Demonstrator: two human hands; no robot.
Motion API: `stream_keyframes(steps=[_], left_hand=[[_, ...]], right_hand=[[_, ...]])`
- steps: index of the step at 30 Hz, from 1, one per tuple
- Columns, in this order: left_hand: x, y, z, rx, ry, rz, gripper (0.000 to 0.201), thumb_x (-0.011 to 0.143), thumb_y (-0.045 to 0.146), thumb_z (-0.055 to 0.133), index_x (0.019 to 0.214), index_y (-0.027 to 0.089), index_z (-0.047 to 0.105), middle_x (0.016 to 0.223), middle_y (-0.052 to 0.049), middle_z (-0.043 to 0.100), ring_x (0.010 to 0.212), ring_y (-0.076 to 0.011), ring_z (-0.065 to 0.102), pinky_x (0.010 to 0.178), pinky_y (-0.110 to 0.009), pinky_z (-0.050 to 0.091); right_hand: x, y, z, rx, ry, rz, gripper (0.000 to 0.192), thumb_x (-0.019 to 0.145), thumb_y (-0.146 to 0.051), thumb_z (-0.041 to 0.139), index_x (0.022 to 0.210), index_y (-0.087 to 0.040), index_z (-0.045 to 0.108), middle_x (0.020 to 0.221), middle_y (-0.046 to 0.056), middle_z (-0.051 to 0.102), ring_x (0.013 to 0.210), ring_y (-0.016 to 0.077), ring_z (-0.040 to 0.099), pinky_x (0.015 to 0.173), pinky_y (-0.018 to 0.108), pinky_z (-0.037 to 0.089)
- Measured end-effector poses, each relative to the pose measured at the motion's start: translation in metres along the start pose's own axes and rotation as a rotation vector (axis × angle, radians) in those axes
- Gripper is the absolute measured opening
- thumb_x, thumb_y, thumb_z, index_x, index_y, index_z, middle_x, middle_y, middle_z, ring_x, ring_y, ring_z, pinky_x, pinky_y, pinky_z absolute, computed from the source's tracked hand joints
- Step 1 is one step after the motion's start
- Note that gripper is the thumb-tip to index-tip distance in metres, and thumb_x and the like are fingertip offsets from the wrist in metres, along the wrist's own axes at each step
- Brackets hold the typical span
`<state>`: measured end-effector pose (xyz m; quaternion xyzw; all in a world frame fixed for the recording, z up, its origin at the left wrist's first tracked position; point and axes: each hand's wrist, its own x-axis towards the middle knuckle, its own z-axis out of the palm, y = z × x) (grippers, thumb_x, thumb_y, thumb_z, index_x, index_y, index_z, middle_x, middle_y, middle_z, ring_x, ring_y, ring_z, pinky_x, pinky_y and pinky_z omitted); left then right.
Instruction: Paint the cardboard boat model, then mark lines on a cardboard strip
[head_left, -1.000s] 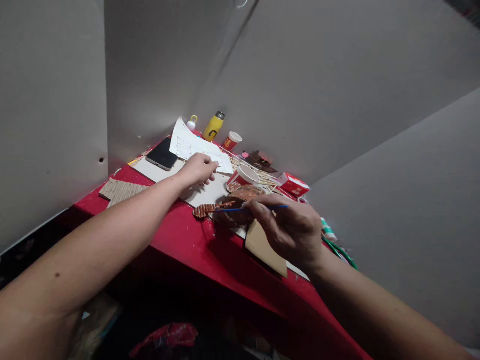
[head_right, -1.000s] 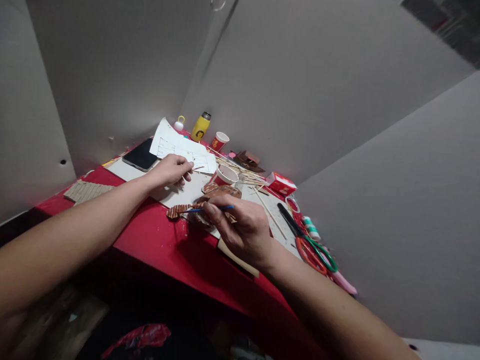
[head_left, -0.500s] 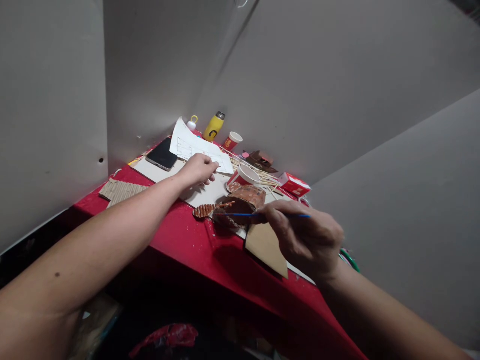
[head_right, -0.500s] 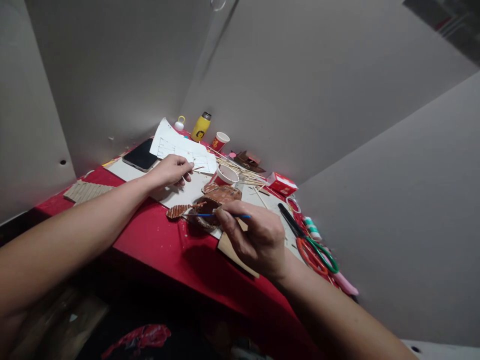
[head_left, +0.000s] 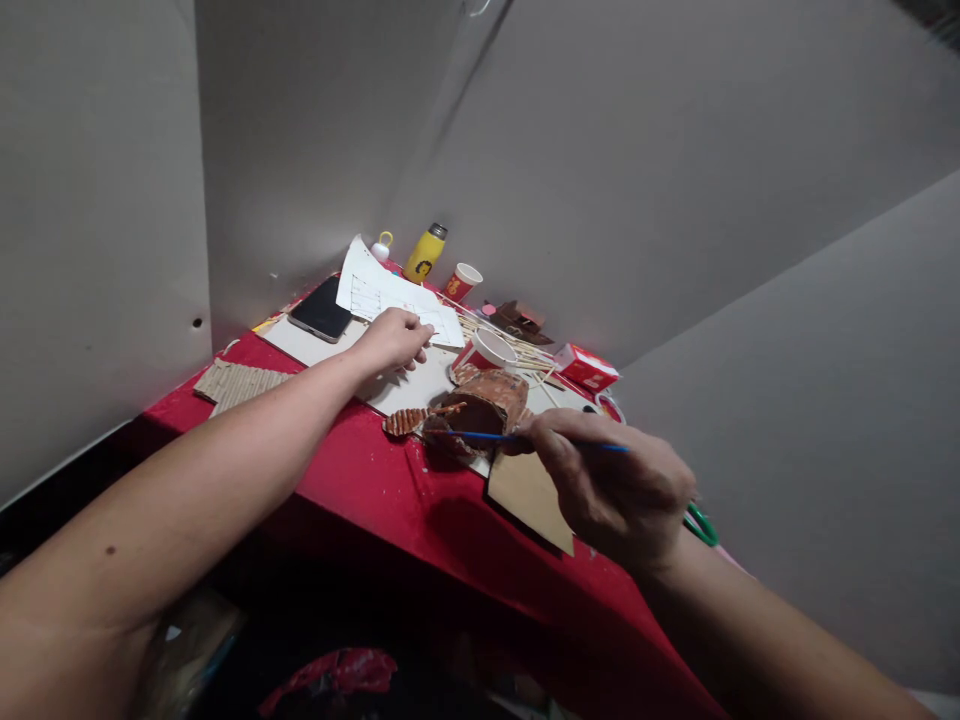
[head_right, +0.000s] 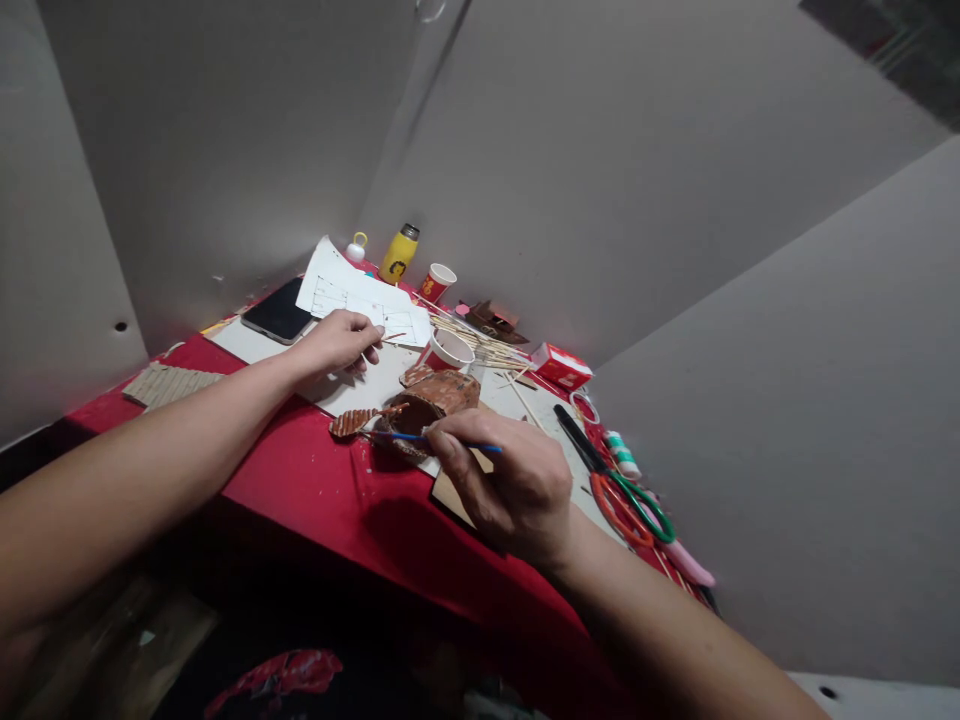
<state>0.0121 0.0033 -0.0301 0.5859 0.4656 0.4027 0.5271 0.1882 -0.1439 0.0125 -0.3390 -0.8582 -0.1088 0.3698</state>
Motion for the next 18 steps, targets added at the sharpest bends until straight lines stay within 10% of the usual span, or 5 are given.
stream_keyframes(steps=[18], left_hand=[[0.0015,-0.0020,-0.0007,-0.015,0.021,0.010,0.031,0.093,0.018,0.055,0.063,0.015,0.057,0.057,-0.003,0.062,0.039,-0.0087,0.048,0.049,-0.026,0.037]], right_hand=[[-0.0049,-0.0007,0.0036,0.064,-0.051,0.000,0.012,0.089,-0.011,0.061,0.091,-0.022,0.065,0.075,0.000,0.074,0.062,0.0131,0.070,0.058,0.023,0.055]])
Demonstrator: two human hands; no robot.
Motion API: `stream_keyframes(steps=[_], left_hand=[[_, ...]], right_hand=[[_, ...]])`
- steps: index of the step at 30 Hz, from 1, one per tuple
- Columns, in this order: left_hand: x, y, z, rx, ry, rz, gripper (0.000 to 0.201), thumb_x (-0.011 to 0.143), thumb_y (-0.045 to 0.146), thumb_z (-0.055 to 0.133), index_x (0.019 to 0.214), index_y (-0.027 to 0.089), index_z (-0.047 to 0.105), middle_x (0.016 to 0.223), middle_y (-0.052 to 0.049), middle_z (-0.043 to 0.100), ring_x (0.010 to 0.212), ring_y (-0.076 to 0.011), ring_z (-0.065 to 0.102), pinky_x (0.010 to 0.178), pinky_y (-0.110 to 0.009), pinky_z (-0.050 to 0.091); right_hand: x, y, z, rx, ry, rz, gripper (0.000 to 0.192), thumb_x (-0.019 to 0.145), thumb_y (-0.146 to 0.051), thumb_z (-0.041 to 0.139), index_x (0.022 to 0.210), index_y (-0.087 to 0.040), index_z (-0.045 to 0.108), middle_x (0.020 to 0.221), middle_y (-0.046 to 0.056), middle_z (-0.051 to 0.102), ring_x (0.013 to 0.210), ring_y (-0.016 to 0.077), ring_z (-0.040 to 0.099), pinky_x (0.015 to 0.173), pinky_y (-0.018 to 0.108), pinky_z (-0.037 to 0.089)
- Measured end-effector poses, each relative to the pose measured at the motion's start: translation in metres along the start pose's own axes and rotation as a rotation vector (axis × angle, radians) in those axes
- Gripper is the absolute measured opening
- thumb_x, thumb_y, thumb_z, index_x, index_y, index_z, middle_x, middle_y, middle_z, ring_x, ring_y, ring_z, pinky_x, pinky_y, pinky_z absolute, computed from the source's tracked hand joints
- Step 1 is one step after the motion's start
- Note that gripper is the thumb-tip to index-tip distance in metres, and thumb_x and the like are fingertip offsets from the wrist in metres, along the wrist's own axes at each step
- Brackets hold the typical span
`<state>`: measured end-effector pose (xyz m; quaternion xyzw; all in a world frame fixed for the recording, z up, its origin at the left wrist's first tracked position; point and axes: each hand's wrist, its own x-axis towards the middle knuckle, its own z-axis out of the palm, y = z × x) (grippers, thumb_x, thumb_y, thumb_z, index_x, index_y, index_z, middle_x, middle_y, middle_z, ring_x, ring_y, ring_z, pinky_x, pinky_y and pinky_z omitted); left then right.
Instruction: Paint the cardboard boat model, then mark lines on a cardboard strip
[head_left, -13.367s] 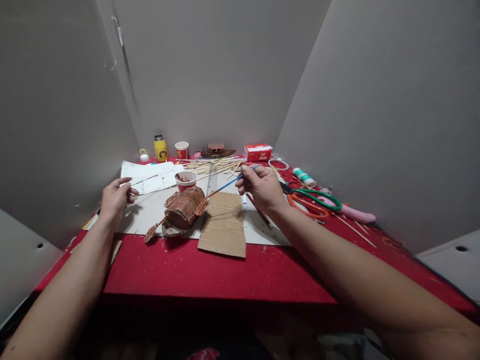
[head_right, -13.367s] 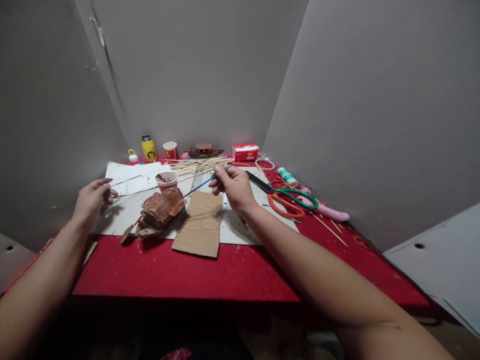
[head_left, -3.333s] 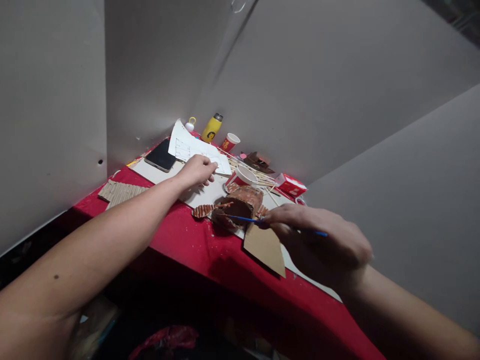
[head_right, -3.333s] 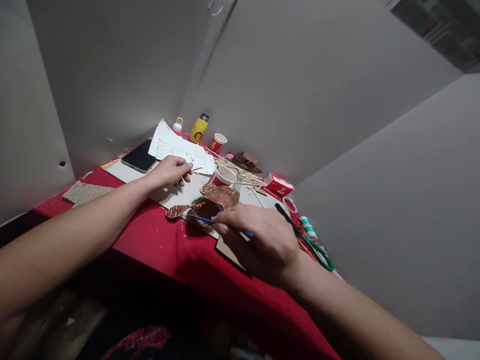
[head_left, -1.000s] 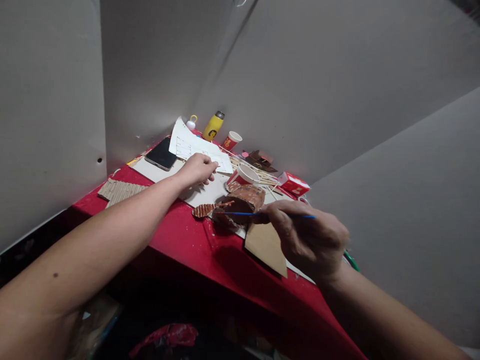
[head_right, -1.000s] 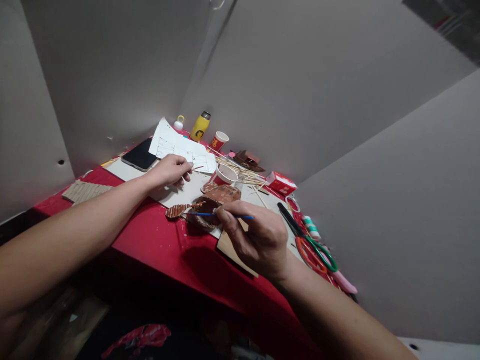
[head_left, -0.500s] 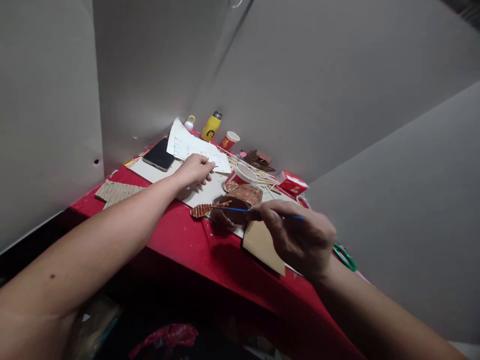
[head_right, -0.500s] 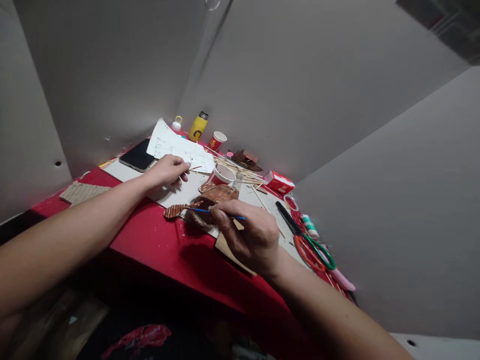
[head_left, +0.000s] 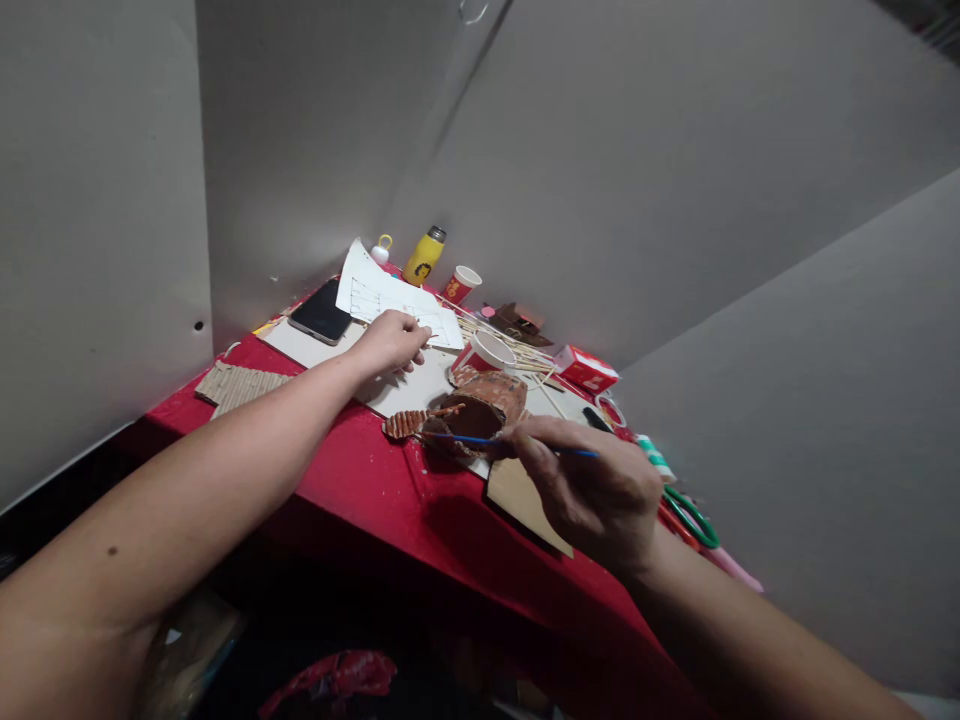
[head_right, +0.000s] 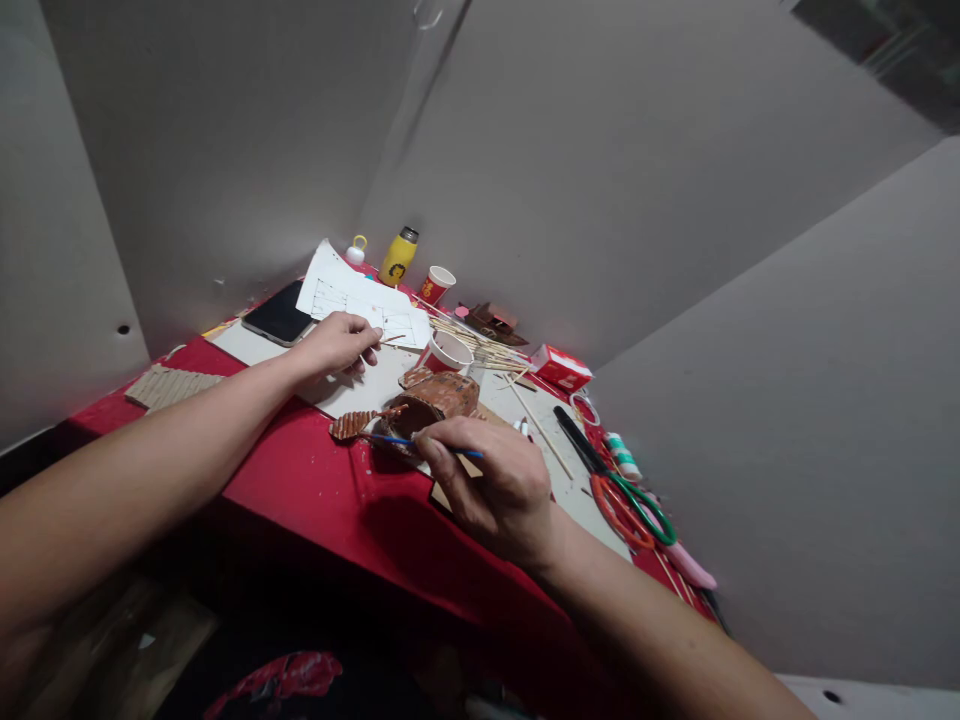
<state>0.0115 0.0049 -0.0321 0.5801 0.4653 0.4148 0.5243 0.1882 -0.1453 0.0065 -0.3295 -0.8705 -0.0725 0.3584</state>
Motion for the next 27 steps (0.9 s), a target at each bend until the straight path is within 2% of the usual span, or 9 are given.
stream_keyframes(steps=[3,7,11,18,23,27], left_hand=[[0.000,-0.001,0.000,-0.016,0.004,-0.001,0.030,0.091,0.017,0.059,0.062,0.015,0.058,0.055,-0.003,0.061,0.039,-0.0085,0.048,0.050,-0.025,0.037],[0.001,-0.001,0.000,-0.013,-0.001,-0.009,0.029,0.091,0.018,0.060,0.062,0.015,0.058,0.055,-0.003,0.062,0.040,-0.0082,0.047,0.049,-0.024,0.036],[0.000,0.000,0.000,-0.007,0.000,-0.008,0.029,0.092,0.019,0.059,0.063,0.015,0.058,0.055,-0.002,0.062,0.040,-0.0079,0.047,0.049,-0.024,0.036],[0.000,-0.001,0.000,-0.006,0.003,-0.007,0.027,0.090,0.019,0.063,0.064,0.014,0.058,0.054,-0.001,0.061,0.039,-0.0065,0.046,0.047,-0.022,0.035],[0.002,-0.002,-0.001,-0.002,0.006,0.005,0.029,0.092,0.018,0.058,0.063,0.015,0.056,0.055,-0.002,0.061,0.038,-0.0081,0.048,0.047,-0.024,0.036],[0.000,-0.001,-0.002,-0.002,0.014,0.003,0.030,0.092,0.017,0.057,0.062,0.015,0.056,0.056,-0.003,0.062,0.039,-0.0082,0.048,0.048,-0.024,0.037]], right_hand=[[-0.001,0.000,0.000,0.043,0.015,-0.005,0.014,0.089,-0.010,0.061,0.094,-0.022,0.065,0.076,0.001,0.075,0.064,0.0139,0.071,0.058,0.024,0.055],[0.001,0.002,-0.001,-0.064,0.090,0.010,0.013,0.089,-0.012,0.062,0.092,-0.024,0.066,0.073,-0.001,0.074,0.060,0.0136,0.069,0.056,0.024,0.054],[-0.001,0.002,-0.002,-0.142,0.053,-0.013,0.012,0.090,-0.013,0.061,0.089,-0.024,0.066,0.073,0.000,0.074,0.060,0.0140,0.069,0.057,0.024,0.055],[0.001,-0.002,-0.002,-0.125,0.078,-0.071,0.013,0.088,-0.011,0.064,0.090,-0.024,0.065,0.074,0.000,0.074,0.062,0.0133,0.070,0.060,0.023,0.056],[0.004,0.003,0.000,-0.112,0.037,-0.123,0.016,0.087,-0.008,0.063,0.090,-0.023,0.064,0.074,-0.001,0.073,0.062,0.0127,0.070,0.058,0.023,0.055],[-0.005,-0.003,-0.008,-0.098,0.065,-0.050,0.015,0.087,-0.010,0.062,0.092,-0.024,0.066,0.074,0.000,0.074,0.062,0.0140,0.070,0.059,0.025,0.057]])
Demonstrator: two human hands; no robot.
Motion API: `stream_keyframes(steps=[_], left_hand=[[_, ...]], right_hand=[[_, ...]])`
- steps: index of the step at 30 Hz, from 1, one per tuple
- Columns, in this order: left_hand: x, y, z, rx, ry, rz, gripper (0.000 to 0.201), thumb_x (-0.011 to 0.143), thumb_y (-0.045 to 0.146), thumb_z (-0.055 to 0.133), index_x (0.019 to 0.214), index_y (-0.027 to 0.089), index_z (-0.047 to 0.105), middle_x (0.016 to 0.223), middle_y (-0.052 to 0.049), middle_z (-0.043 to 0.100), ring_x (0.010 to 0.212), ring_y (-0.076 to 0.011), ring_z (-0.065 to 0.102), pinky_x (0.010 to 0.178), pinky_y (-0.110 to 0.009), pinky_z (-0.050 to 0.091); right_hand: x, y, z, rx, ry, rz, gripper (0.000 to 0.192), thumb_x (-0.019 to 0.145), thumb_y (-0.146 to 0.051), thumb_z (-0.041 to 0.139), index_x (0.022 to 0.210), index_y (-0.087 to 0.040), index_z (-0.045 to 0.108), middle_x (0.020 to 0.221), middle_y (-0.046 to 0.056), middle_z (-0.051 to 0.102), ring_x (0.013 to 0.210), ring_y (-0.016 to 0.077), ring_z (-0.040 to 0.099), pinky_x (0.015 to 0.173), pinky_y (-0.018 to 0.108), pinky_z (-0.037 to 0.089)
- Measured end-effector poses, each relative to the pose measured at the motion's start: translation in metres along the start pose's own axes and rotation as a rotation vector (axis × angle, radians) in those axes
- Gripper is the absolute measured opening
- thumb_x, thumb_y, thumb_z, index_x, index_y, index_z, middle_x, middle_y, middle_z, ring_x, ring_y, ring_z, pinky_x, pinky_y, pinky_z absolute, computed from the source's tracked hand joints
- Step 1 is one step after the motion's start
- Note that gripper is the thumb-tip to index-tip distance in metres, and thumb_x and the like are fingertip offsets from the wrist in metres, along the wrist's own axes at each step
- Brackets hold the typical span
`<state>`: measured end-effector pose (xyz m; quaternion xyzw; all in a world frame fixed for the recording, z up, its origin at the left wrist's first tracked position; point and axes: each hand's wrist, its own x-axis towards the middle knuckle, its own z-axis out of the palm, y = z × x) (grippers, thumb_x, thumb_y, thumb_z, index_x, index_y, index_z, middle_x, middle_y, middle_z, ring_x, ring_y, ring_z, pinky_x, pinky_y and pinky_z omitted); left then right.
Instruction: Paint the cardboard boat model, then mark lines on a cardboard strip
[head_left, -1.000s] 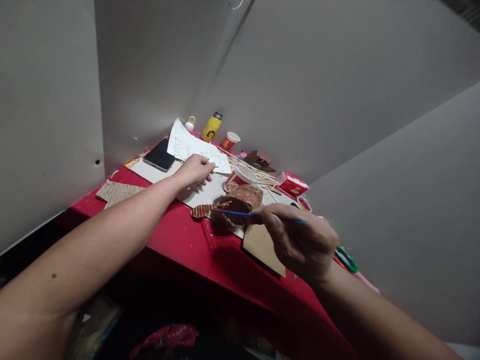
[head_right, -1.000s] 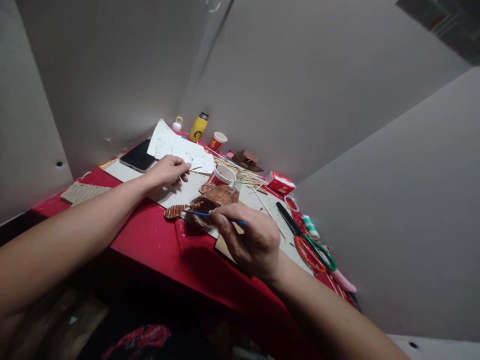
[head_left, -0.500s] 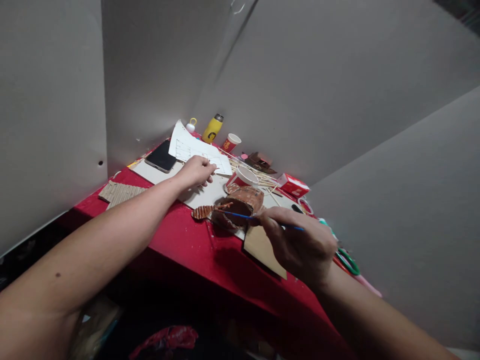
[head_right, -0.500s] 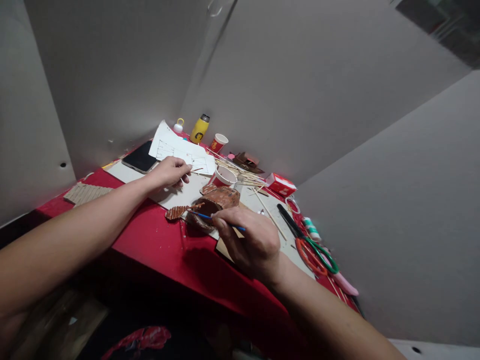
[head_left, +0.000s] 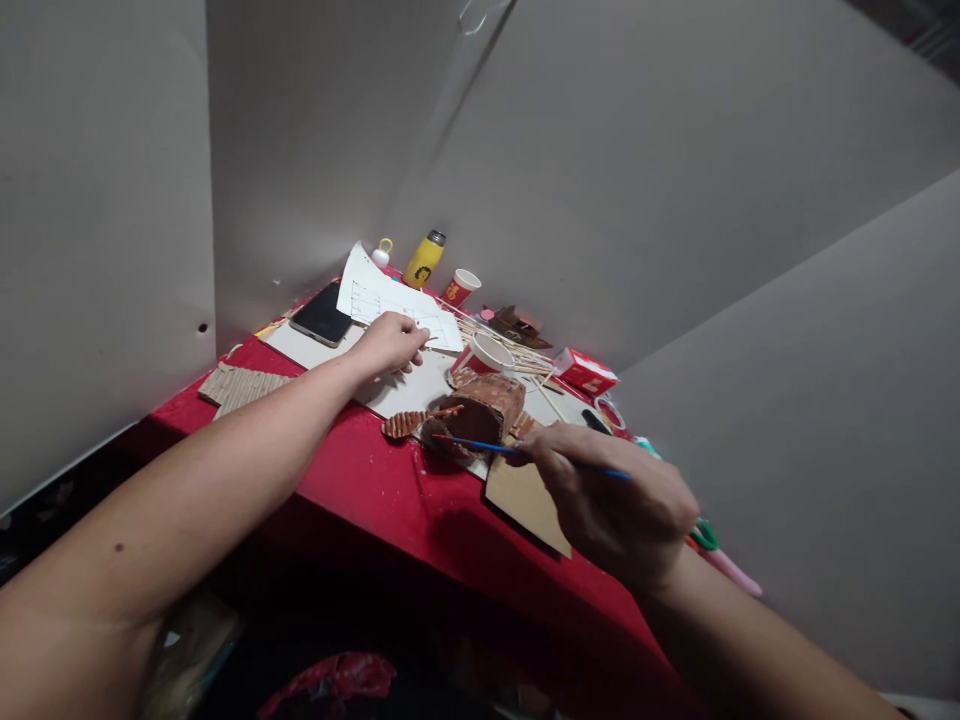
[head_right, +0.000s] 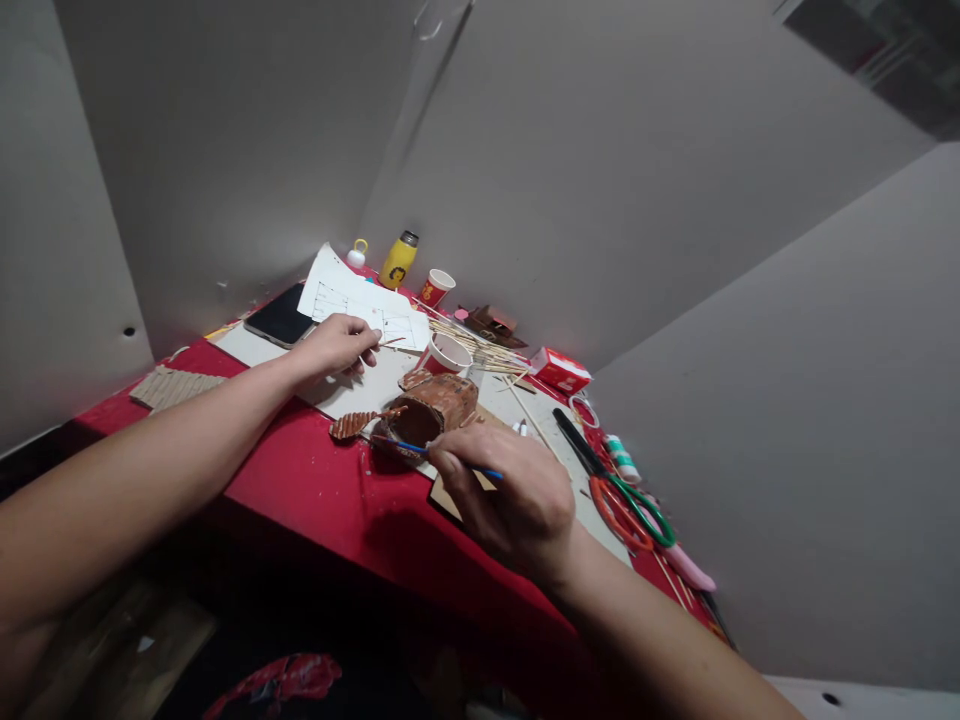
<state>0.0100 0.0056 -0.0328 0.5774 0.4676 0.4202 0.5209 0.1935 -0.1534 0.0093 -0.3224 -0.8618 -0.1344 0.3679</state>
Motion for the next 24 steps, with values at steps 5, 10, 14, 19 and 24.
stream_keyframes(steps=[5,10,14,19,24], left_hand=[[0.001,0.002,-0.003,-0.007,0.003,0.015,0.032,0.094,0.018,0.055,0.062,0.016,0.055,0.058,-0.003,0.063,0.041,-0.0079,0.049,0.048,-0.024,0.037],[0.001,0.003,-0.008,-0.058,0.017,0.020,0.029,0.093,0.017,0.057,0.064,0.014,0.059,0.058,-0.002,0.063,0.040,-0.0073,0.050,0.046,-0.022,0.036],[0.000,0.005,-0.014,-0.079,0.044,0.029,0.030,0.090,0.017,0.061,0.060,0.014,0.059,0.061,-0.004,0.065,0.042,-0.0072,0.052,0.045,-0.021,0.037],[-0.002,0.009,-0.023,-0.080,0.120,0.035,0.032,0.089,0.025,0.065,0.060,0.015,0.056,0.062,-0.005,0.066,0.044,-0.0080,0.052,0.046,-0.021,0.043],[-0.004,0.010,-0.031,-0.053,0.226,0.044,0.033,0.086,0.035,0.068,0.064,0.015,0.053,0.061,-0.003,0.064,0.046,-0.0074,0.051,0.046,-0.019,0.043]], right_hand=[[-0.013,-0.004,-0.013,0.036,0.136,0.160,0.015,0.089,-0.014,0.063,0.092,-0.026,0.071,0.075,0.000,0.075,0.063,0.0168,0.071,0.058,0.029,0.058],[-0.029,0.005,-0.024,0.057,0.299,0.242,0.023,0.090,-0.012,0.063,0.105,-0.026,0.073,0.077,0.001,0.077,0.063,0.0174,0.073,0.058,0.030,0.059],[-0.044,0.020,-0.031,0.079,0.436,0.317,0.022,0.090,-0.014,0.064,0.107,-0.024,0.073,0.080,0.003,0.078,0.065,0.0180,0.073,0.060,0.032,0.060],[-0.055,0.042,-0.028,0.161,0.568,0.360,0.014,0.092,-0.021,0.063,0.102,-0.021,0.073,0.082,0.004,0.077,0.065,0.0164,0.072,0.061,0.032,0.061],[-0.061,0.060,-0.016,0.282,0.669,0.432,0.016,0.091,-0.029,0.063,0.099,-0.018,0.073,0.079,0.004,0.076,0.066,0.0162,0.072,0.058,0.030,0.060]])
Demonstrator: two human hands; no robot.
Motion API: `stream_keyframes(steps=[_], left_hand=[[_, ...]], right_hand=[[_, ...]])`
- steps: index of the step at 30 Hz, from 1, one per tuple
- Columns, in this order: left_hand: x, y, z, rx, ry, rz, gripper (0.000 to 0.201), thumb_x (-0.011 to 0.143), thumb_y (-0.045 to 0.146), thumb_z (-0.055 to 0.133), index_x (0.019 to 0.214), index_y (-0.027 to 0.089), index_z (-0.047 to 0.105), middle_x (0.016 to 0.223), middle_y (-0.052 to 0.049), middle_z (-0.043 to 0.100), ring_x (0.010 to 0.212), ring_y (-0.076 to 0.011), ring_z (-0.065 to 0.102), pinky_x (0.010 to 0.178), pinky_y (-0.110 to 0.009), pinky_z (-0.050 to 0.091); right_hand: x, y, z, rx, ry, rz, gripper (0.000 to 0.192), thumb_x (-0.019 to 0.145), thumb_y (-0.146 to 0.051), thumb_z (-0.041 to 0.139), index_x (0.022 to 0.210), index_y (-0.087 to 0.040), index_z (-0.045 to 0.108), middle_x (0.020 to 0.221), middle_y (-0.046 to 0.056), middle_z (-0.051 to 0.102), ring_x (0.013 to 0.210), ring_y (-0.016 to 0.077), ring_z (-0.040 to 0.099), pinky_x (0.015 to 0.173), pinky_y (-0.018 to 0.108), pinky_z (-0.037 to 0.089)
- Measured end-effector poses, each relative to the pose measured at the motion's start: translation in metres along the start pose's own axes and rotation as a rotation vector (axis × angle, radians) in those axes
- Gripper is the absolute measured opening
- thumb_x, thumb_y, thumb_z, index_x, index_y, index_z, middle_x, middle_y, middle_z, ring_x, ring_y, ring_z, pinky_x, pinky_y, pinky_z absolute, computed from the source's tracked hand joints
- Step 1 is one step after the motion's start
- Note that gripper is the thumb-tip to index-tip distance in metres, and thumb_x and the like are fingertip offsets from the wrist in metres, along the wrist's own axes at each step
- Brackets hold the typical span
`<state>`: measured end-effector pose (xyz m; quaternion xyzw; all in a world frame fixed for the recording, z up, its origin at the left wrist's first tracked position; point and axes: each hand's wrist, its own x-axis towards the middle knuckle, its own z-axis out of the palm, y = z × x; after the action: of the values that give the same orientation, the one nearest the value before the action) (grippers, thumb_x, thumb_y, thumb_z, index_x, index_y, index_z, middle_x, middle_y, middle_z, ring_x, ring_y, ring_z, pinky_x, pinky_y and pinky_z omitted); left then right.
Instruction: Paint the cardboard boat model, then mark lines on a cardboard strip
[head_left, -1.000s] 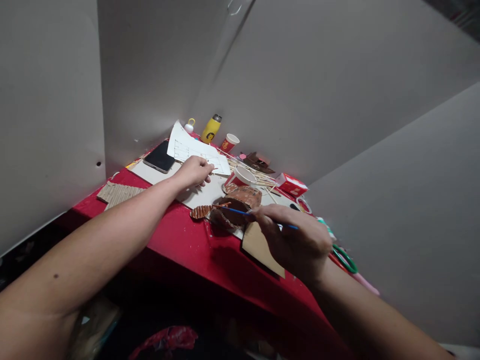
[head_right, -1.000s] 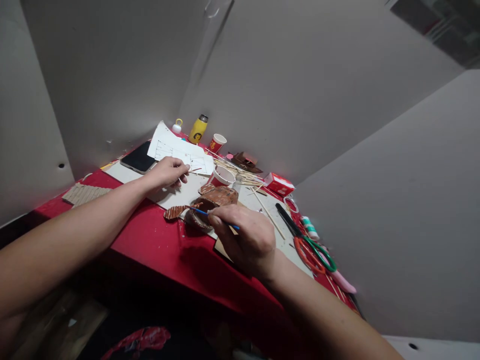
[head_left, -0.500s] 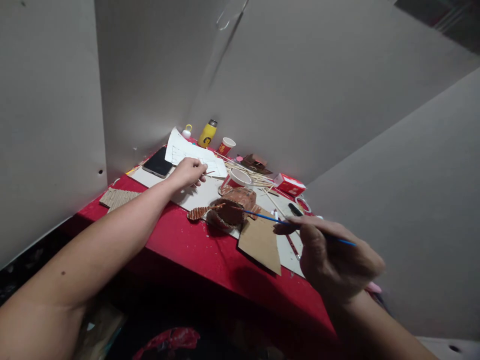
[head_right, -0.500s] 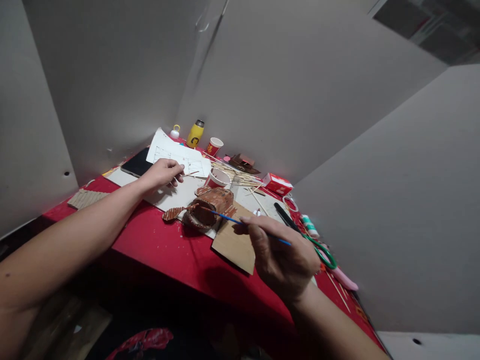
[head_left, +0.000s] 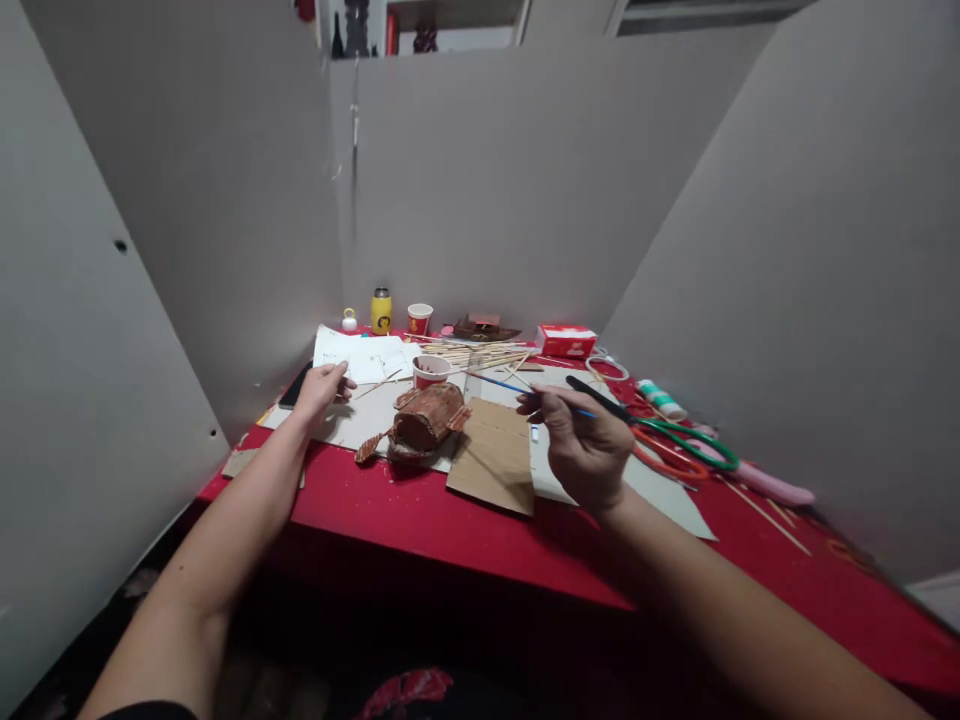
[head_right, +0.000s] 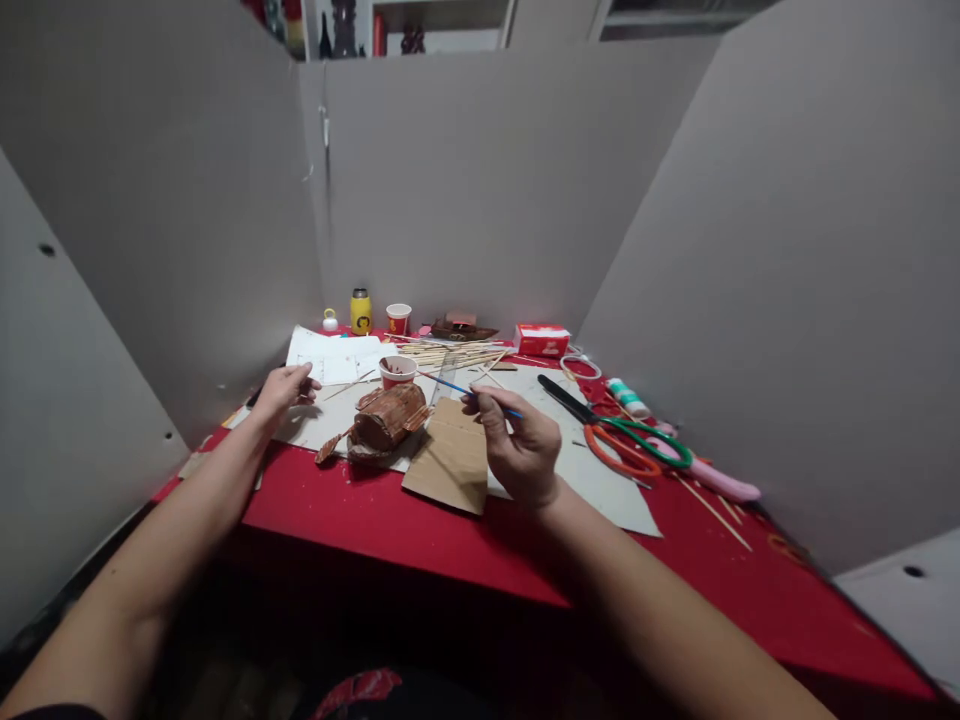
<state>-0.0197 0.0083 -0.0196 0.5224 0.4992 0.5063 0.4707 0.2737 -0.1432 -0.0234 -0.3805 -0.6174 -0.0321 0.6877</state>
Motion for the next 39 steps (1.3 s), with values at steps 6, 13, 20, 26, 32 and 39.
stream_keyframes(steps=[6,13,20,26,32,39], left_hand=[[-0.003,0.011,-0.002,0.059,0.012,-0.023,0.019,0.085,0.025,0.064,0.071,0.015,0.056,0.071,-0.004,0.067,0.050,-0.0076,0.056,0.049,-0.019,0.046],[0.003,0.038,0.010,0.063,-0.105,-0.073,0.007,0.082,0.019,0.065,0.080,0.013,0.062,0.074,-0.007,0.070,0.054,-0.0100,0.061,0.053,-0.021,0.050],[0.022,0.028,0.037,-0.011,-0.075,-0.098,0.012,0.088,0.020,0.057,0.079,0.012,0.061,0.071,-0.005,0.067,0.051,-0.0090,0.060,0.052,-0.020,0.050],[0.025,0.003,0.043,-0.095,-0.095,-0.125,0.015,0.090,0.020,0.055,0.079,0.012,0.061,0.068,-0.005,0.065,0.047,-0.0083,0.057,0.046,-0.018,0.044],[0.024,-0.007,0.048,-0.159,-0.179,-0.172,0.015,0.091,0.023,0.056,0.083,0.012,0.063,0.068,-0.006,0.065,0.049,-0.0102,0.058,0.047,-0.021,0.047],[0.020,-0.006,0.052,-0.169,-0.200,-0.192,0.015,0.092,0.024,0.056,0.087,0.013,0.063,0.072,-0.006,0.066,0.051,-0.0104,0.058,0.049,-0.022,0.048]], right_hand=[[0.006,0.002,-0.005,0.139,0.069,0.121,0.017,0.089,-0.032,0.066,0.093,-0.016,0.072,0.076,0.004,0.076,0.063,0.0155,0.071,0.052,0.027,0.058],[0.042,-0.017,-0.006,0.269,-0.010,0.208,0.020,0.087,-0.035,0.067,0.085,-0.016,0.068,0.069,0.003,0.073,0.059,0.0136,0.069,0.050,0.024,0.055],[0.067,-0.009,0.027,0.243,-0.235,0.145,0.037,0.092,-0.052,0.058,0.077,-0.017,0.061,0.062,0.000,0.065,0.053,0.0107,0.060,0.051,0.025,0.050],[0.083,0.012,0.057,0.223,-0.378,0.228,0.044,0.090,-0.058,0.057,0.071,-0.019,0.057,0.062,0.001,0.062,0.055,0.0113,0.058,0.051,0.025,0.047],[0.097,0.040,0.081,0.319,-0.519,0.434,0.047,0.083,-0.064,0.063,0.070,-0.019,0.057,0.060,0.000,0.063,0.051,0.0102,0.059,0.049,0.023,0.050],[0.095,0.071,0.088,0.310,-0.579,0.568,0.051,0.076,-0.067,0.069,0.066,-0.018,0.058,0.057,0.000,0.066,0.048,0.0091,0.059,0.048,0.021,0.049]])
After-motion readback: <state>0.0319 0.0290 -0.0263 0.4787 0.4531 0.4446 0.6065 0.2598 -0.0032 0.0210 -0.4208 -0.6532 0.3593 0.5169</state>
